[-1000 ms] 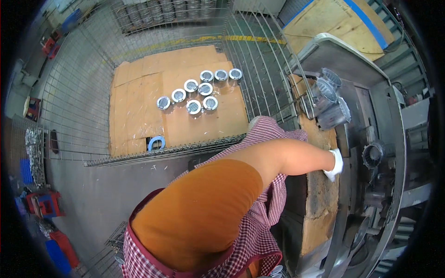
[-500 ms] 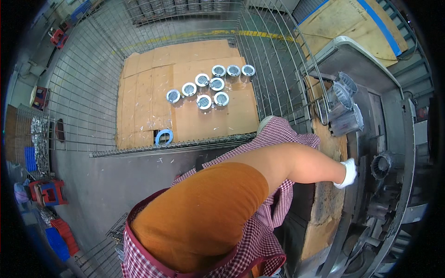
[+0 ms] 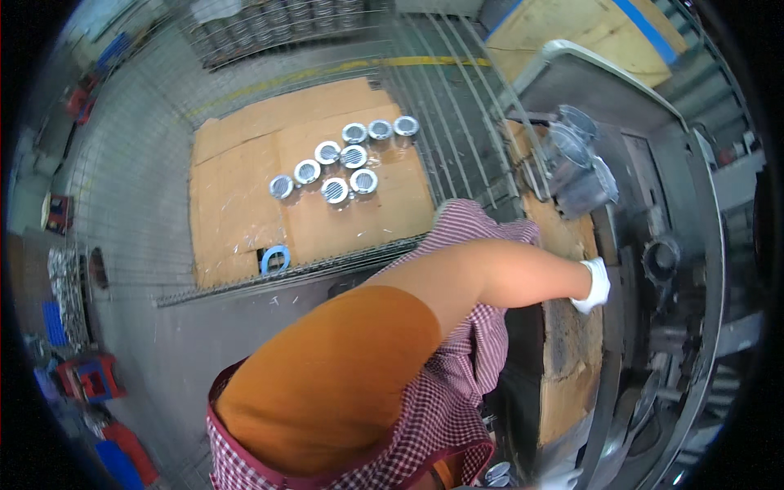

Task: Assembling, inspecting, and cleaning metal motor housings at a factory workstation.

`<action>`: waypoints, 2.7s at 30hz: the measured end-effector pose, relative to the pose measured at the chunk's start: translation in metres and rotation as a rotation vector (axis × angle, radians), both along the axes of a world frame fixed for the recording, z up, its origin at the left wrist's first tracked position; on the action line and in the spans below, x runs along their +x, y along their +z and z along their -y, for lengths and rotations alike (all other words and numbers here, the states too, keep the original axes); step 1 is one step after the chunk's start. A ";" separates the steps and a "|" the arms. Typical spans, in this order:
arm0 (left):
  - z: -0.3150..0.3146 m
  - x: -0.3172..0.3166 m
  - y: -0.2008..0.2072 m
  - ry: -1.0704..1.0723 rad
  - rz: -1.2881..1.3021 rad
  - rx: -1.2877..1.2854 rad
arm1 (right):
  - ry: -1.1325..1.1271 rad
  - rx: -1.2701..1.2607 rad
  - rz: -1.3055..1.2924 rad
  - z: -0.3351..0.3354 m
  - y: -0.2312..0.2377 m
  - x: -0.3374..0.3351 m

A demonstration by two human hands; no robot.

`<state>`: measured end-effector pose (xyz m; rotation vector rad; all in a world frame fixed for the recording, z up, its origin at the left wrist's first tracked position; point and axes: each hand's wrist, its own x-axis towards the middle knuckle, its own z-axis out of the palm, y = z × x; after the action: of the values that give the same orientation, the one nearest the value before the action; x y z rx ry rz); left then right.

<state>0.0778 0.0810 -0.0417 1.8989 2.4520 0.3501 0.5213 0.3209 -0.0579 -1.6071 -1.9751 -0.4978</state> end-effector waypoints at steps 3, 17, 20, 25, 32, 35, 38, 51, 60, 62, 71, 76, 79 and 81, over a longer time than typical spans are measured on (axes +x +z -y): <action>0.011 -0.001 0.005 -0.008 0.002 0.173 | -0.099 -0.196 -0.029 0.030 0.044 -0.013; 0.012 0.006 0.016 0.050 -0.075 0.183 | 0.026 0.144 -0.044 0.030 0.018 -0.003; 0.017 0.006 0.013 -0.025 -0.044 -0.173 | 0.081 0.214 -0.109 0.033 0.019 -0.009; 0.020 0.013 0.020 0.016 0.000 -0.142 | 0.065 0.147 -0.121 0.033 0.019 -0.018; 0.003 0.008 0.012 0.076 -0.143 0.375 | 0.028 0.178 -0.133 0.032 0.019 -0.017; -0.004 0.003 0.012 0.068 -0.296 0.660 | 0.032 0.177 -0.157 0.035 0.024 -0.019; -0.003 0.004 0.012 0.076 -0.402 0.760 | 0.053 0.171 -0.176 0.034 0.024 -0.022; 0.005 0.026 0.005 -0.079 -0.125 -0.238 | 0.989 0.079 -0.333 0.037 0.087 -0.183; 0.008 0.012 0.016 -0.039 -0.027 -0.262 | 0.633 -0.388 0.252 -0.006 0.187 -0.335; 0.009 0.008 0.012 -0.045 0.002 -0.246 | 0.725 -0.315 0.266 0.005 0.191 -0.334; -0.033 -0.062 0.055 0.608 0.360 0.610 | 1.129 -0.037 0.077 0.089 0.121 -0.295; -0.071 -0.085 0.068 0.695 0.070 0.464 | 1.237 0.036 0.111 0.138 0.072 -0.282; -0.075 -0.115 0.053 0.645 0.104 0.702 | 1.280 -0.018 0.045 0.146 0.091 -0.270; -0.068 -0.108 0.072 0.590 0.132 0.705 | 1.225 -0.110 -0.038 0.133 0.100 -0.257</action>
<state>-0.0299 0.1487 0.0300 1.1281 2.9786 1.4563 0.2638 0.1882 0.0421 -0.2198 -2.4993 0.1398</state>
